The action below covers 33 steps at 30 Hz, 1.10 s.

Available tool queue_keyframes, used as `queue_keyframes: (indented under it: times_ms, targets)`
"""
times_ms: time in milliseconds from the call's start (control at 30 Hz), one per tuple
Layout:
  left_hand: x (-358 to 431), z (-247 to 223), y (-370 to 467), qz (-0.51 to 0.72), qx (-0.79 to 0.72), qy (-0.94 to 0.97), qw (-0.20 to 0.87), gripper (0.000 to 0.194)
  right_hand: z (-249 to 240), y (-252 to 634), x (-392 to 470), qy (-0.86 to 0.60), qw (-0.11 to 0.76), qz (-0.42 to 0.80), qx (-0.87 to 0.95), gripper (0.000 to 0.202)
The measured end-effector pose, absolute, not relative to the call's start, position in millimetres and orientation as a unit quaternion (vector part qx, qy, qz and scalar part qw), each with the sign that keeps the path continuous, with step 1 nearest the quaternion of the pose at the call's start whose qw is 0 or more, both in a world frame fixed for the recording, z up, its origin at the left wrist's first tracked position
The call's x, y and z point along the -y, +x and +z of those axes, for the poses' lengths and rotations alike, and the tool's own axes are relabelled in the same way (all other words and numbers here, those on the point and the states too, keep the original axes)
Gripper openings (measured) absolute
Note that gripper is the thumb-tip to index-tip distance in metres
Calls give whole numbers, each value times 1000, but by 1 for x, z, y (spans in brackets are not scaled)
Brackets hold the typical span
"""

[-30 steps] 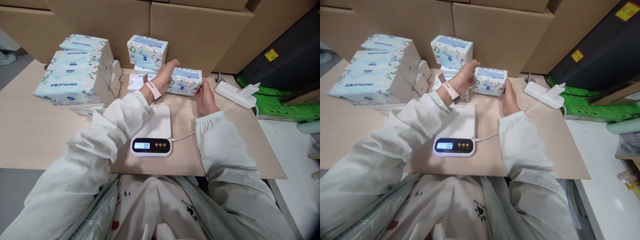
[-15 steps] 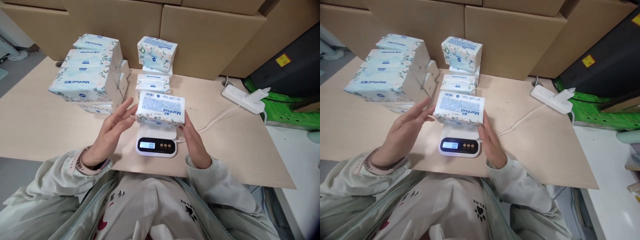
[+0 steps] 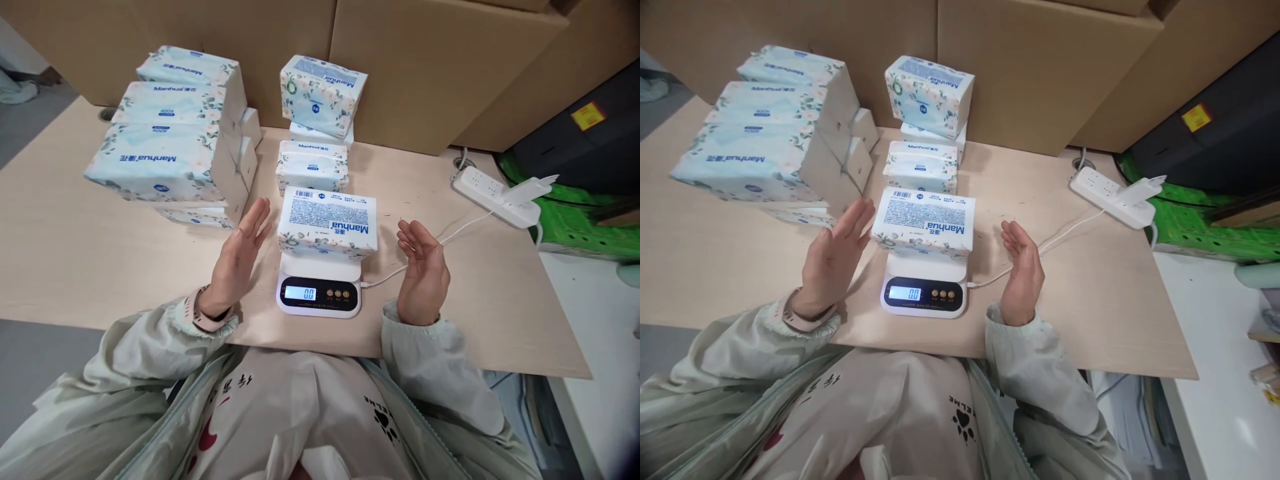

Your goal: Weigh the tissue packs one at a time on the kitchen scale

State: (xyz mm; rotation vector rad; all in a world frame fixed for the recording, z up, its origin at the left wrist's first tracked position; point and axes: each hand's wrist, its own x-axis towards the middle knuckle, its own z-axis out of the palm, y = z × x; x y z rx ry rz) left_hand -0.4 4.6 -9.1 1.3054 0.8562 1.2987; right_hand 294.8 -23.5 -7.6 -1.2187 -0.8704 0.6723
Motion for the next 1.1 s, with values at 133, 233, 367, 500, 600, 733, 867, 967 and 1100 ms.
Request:
queue_keyframes:
  times_ms: [133, 233, 367, 500, 600, 733, 867, 967, 1100]
  targets:
    - [-2, -8, -1, 527, -364, 542, 545, 66, -6, 293, 23, -556, 671, 302, 386, 53]
    - [-3, -9, -1, 527, -356, 541, 551, 64, -5, 294, 22, -556, 681, 303, 368, 52]
    - [-4, -10, -2, 527, -357, 536, 555, 65, -5, 294, 22, -558, 677, 307, 370, 52]
    - [-4, -10, -3, 527, -349, 538, 557, 62, -3, 294, 24, -567, 662, 309, 380, 54]
    - [-3, -10, -3, 528, -348, 540, 556, 61, -1, 293, 26, -566, 661, 317, 377, 54]
    - [-4, -10, -3, 529, -351, 539, 553, 62, 1, 292, 28, -567, 655, 318, 385, 54]
    - [-4, -9, -3, 526, -362, 537, 551, 64, 1, 293, 28, -571, 647, 317, 394, 56]
    - [-4, -9, -3, 526, -361, 538, 551, 65, 1, 292, 28, -569, 647, 319, 396, 56]
    - [-3, -8, -3, 526, -364, 536, 551, 63, -1, 292, 28, -567, 651, 318, 392, 56]
